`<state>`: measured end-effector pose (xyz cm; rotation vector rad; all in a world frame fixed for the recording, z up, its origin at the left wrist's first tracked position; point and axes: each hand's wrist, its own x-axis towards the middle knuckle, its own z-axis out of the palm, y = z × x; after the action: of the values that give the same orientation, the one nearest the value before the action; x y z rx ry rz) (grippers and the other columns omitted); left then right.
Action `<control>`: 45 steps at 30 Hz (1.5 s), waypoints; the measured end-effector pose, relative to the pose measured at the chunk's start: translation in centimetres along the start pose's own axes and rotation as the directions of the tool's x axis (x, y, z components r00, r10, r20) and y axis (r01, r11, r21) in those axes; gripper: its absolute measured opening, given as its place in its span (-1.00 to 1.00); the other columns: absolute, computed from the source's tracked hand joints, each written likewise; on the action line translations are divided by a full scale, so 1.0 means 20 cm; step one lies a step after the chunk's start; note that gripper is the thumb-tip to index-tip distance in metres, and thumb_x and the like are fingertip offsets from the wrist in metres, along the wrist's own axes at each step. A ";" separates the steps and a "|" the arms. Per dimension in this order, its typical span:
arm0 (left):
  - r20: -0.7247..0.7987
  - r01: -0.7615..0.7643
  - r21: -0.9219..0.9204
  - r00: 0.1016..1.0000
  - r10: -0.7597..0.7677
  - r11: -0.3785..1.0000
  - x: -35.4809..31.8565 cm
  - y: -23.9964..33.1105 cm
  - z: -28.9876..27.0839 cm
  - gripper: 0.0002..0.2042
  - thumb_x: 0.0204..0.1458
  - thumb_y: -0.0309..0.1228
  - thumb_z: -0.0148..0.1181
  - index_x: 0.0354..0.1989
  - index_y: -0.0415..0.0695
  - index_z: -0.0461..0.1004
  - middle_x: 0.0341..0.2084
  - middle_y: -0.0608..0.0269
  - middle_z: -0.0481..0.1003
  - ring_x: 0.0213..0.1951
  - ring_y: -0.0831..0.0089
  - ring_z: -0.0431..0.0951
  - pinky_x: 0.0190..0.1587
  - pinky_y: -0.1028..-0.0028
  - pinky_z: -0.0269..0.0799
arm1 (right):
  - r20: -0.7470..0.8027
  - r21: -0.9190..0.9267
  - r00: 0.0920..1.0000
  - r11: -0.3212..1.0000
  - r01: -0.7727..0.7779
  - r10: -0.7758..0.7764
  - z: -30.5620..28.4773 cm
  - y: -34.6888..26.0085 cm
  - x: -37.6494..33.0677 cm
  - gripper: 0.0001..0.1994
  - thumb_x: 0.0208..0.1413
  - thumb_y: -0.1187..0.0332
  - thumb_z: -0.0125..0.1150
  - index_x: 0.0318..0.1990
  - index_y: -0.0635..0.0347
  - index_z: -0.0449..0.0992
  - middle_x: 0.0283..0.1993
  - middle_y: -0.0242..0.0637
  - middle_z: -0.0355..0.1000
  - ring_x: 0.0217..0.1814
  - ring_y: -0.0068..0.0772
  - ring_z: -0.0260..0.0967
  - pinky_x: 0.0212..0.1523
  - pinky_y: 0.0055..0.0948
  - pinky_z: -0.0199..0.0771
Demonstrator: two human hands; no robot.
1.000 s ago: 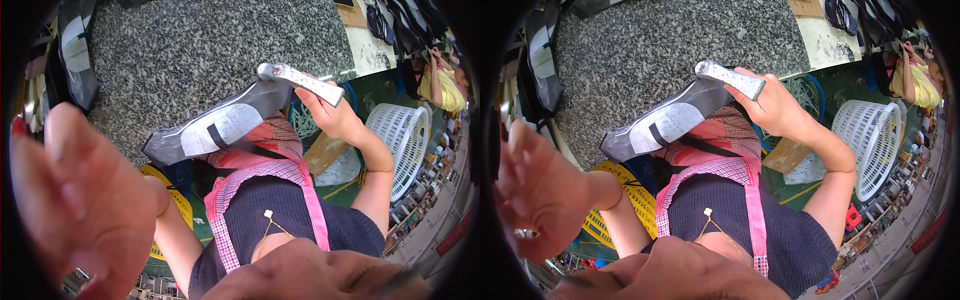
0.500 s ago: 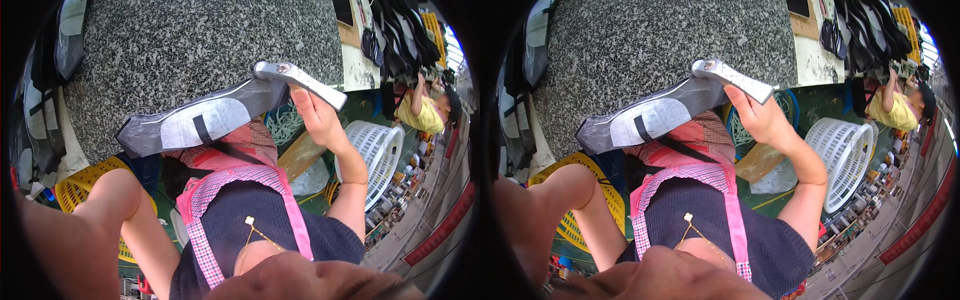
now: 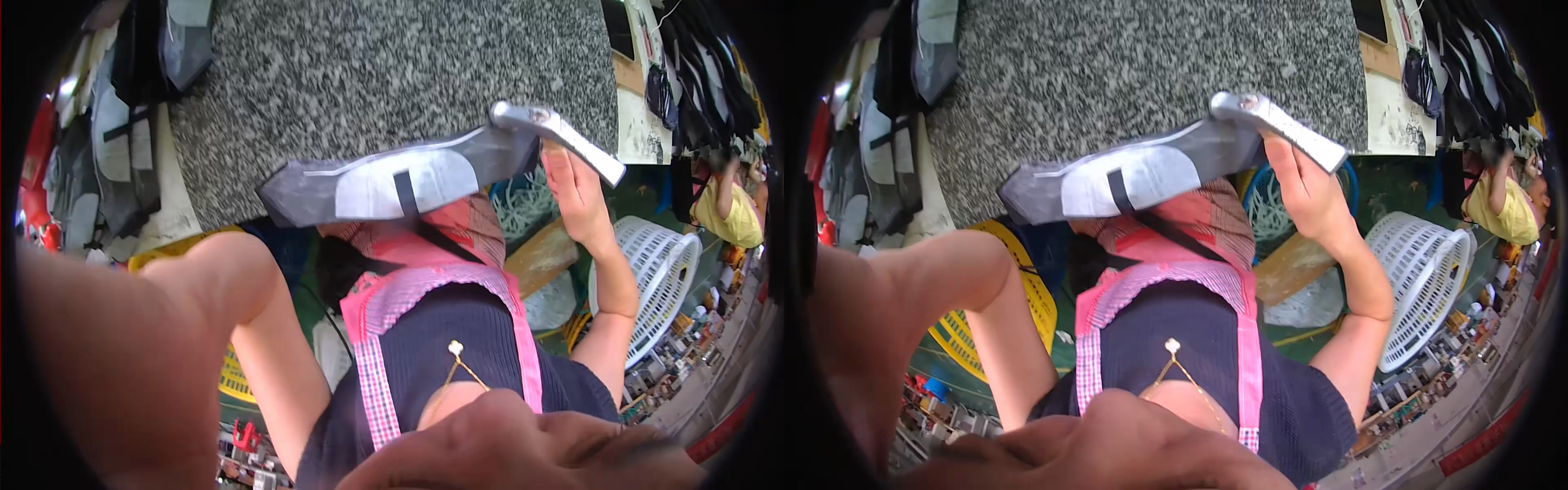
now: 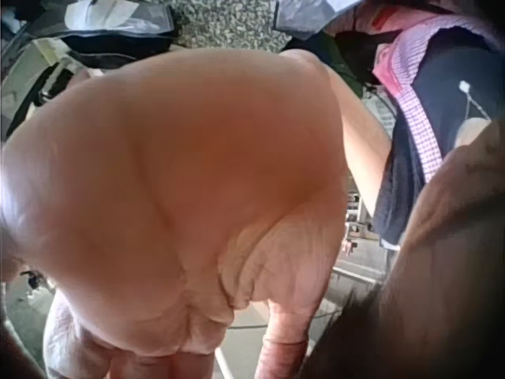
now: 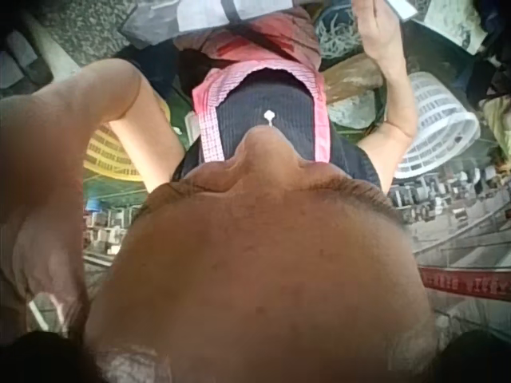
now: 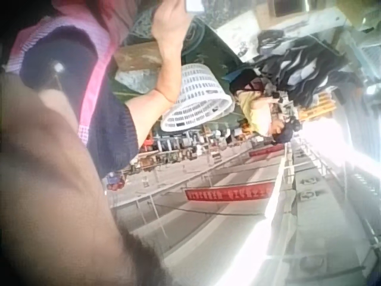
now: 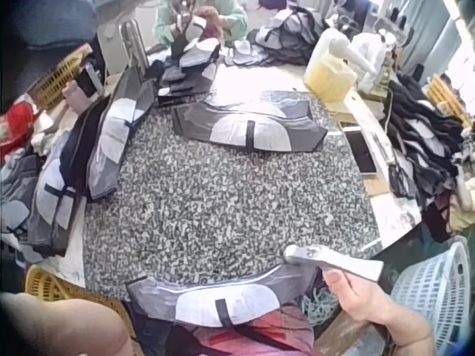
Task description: The person folds the edges of shoe upper pieces by hand and flattens them along the seams using a hammer, repeating the process for multiple pieces.
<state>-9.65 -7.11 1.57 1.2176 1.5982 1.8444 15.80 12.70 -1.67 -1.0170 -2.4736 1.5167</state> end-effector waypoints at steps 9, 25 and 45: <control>0.057 -0.005 -0.004 0.998 0.005 1.000 0.06 -0.02 0.10 -0.88 0.14 -0.32 0.18 -0.35 -0.06 0.57 -0.44 0.36 0.42 -0.33 0.43 0.31 -0.21 0.41 0.20 | 0.064 0.014 0.998 1.000 -0.012 0.011 -0.04 0.01 0.01 -0.55 0.45 0.13 -0.11 0.23 0.31 0.41 0.13 -0.12 0.50 0.16 -0.27 0.42 0.20 -0.39 0.31; 0.082 0.039 0.005 0.996 -0.039 0.999 0.05 -0.01 0.17 -0.88 0.13 -0.34 0.20 -0.36 -0.09 0.58 -0.45 0.33 0.45 -0.36 0.42 0.34 -0.24 0.41 0.24 | 0.040 0.115 0.998 0.992 0.046 -0.051 0.00 0.02 0.02 -0.60 0.46 0.04 -0.17 -0.30 0.19 0.33 -0.48 -0.58 0.07 -0.50 -0.74 -0.05 -0.52 -0.62 0.00; 0.135 0.049 -0.007 0.990 -0.048 0.999 0.08 -0.02 0.21 -0.88 0.12 -0.37 0.23 -0.37 -0.13 0.58 -0.46 0.30 0.48 -0.40 0.40 0.38 -0.27 0.40 0.29 | 0.037 0.125 0.999 0.992 0.014 -0.019 0.03 0.04 0.01 -0.57 0.45 0.00 -0.17 -0.30 0.19 0.33 -0.52 -0.59 0.06 -0.53 -0.76 -0.05 -0.54 -0.64 -0.03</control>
<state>-7.21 -3.24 1.52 1.2596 1.5299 1.7003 15.70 12.63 -2.63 -0.9539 -2.3707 1.6770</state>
